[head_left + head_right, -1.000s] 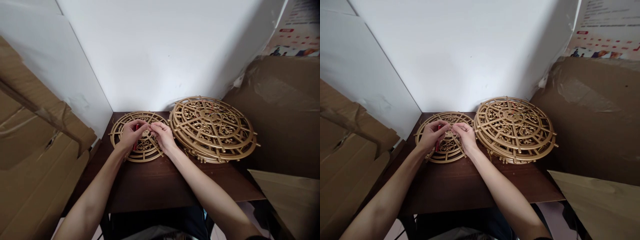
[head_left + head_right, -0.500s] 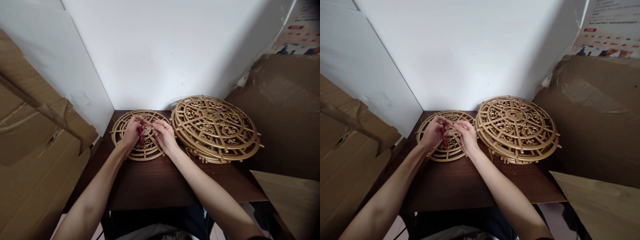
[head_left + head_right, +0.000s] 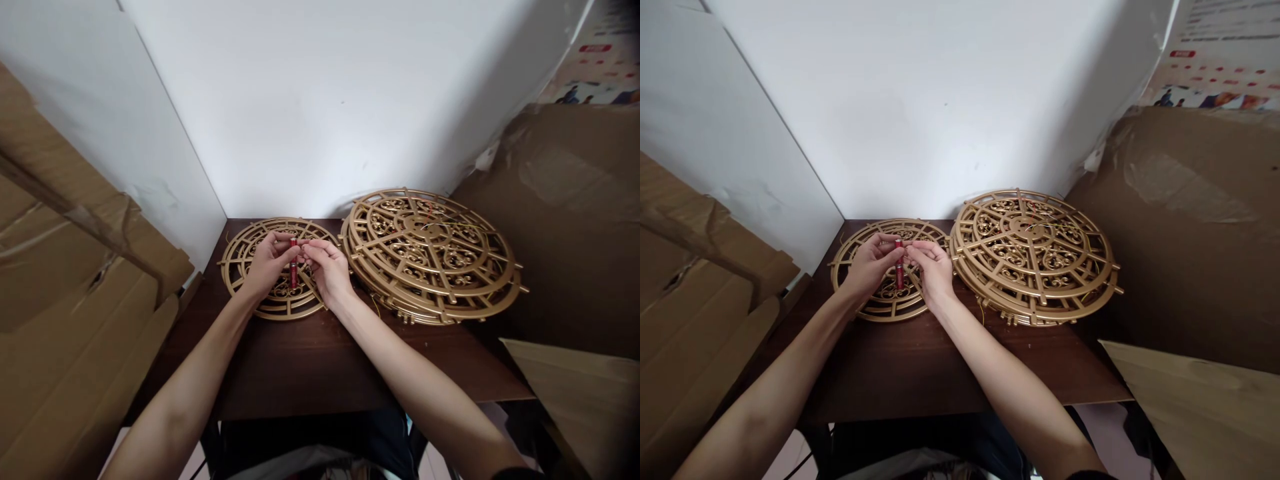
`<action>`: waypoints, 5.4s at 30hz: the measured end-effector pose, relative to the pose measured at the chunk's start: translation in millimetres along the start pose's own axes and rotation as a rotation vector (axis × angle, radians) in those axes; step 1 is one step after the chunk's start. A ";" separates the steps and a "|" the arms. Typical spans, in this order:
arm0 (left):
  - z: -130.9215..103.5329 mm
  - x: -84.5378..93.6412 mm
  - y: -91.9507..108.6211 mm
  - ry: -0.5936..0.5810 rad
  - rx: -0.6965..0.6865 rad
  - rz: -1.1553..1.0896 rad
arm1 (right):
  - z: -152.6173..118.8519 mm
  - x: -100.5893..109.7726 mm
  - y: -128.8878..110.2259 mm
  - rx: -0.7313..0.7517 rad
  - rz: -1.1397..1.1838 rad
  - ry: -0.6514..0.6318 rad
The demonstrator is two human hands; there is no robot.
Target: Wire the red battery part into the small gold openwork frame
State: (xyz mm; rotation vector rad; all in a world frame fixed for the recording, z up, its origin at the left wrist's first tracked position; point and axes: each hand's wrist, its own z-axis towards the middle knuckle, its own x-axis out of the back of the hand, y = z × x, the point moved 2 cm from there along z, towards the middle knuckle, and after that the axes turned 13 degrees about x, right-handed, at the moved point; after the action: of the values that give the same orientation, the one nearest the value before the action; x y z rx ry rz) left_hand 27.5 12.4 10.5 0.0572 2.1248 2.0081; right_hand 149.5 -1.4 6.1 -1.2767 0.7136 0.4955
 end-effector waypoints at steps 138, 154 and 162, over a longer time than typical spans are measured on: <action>4.1 24.6 22.4 0.506 0.258 -0.831 | -25.6 -7.4 4.2 0.210 -0.755 -0.481; 4.2 22.2 20.0 0.516 0.273 -0.824 | -24.1 -2.1 10.7 0.236 -0.761 -0.481; 3.6 20.1 17.0 0.511 0.258 -0.811 | -25.0 -3.0 9.0 0.226 -0.738 -0.480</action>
State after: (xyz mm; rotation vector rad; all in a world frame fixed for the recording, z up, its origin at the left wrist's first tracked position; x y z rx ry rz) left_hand 6.5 20.6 24.5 -1.1798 2.1289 1.3366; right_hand 136.1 -23.3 -1.0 -1.0551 -0.1210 0.0931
